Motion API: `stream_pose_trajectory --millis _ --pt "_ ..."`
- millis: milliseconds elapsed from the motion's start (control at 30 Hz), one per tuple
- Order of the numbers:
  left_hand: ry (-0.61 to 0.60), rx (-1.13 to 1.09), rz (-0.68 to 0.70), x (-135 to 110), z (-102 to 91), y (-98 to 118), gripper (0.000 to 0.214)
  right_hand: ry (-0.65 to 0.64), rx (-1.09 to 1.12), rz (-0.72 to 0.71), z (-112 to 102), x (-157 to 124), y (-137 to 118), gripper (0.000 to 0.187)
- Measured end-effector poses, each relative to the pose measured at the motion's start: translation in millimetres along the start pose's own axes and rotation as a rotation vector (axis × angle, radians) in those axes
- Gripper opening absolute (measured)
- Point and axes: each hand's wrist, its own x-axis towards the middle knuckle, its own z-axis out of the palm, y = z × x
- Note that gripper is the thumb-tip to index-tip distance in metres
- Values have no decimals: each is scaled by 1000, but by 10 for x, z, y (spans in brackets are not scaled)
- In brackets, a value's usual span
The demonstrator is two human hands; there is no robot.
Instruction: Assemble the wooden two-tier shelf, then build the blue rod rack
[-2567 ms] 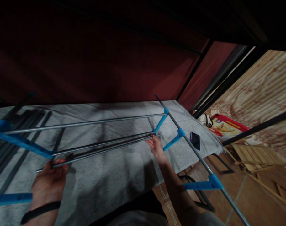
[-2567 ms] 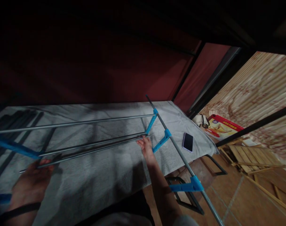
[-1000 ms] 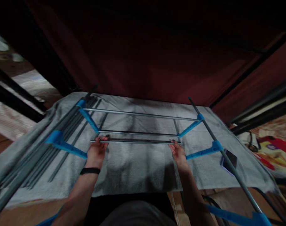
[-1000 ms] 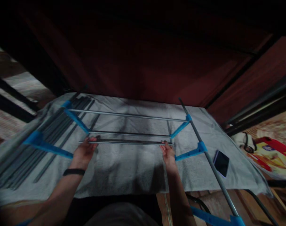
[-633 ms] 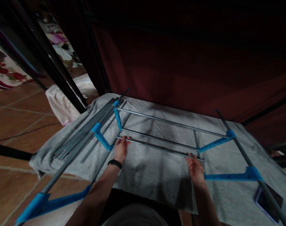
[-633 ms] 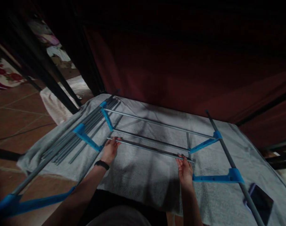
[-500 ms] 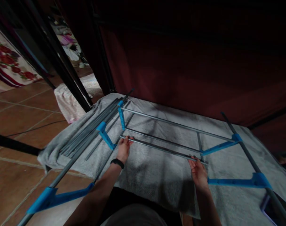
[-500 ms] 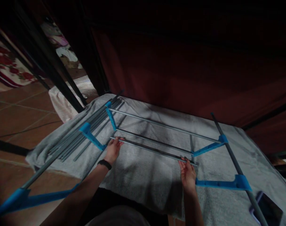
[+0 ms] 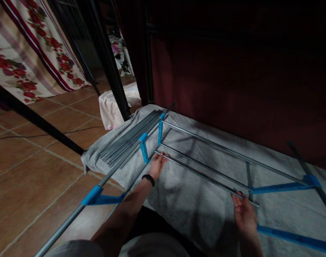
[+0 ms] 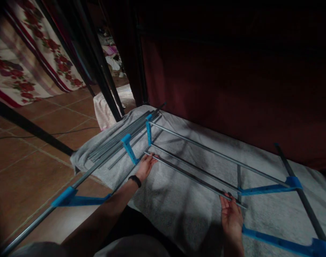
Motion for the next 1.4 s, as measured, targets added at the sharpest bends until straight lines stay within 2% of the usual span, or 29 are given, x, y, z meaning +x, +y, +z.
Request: stream_pose_trajectory --millis 267,600,900,1167,1400 --pt "11 26 -13 6 -8 -4 11 32 28 7 108 -74 -55 16" --pt "12 43 -35 28 -56 16 9 57 42 16 76 -52 2 16" --pt "23 26 -34 22 -42 28 13 82 62 -16 178 -102 -22 14" --pt "6 24 -56 41 -37 69 9 74 95 -26 211 -102 -8 21" --pt "0 9 -44 39 -45 51 9 65 33 -58 176 -85 23 11"
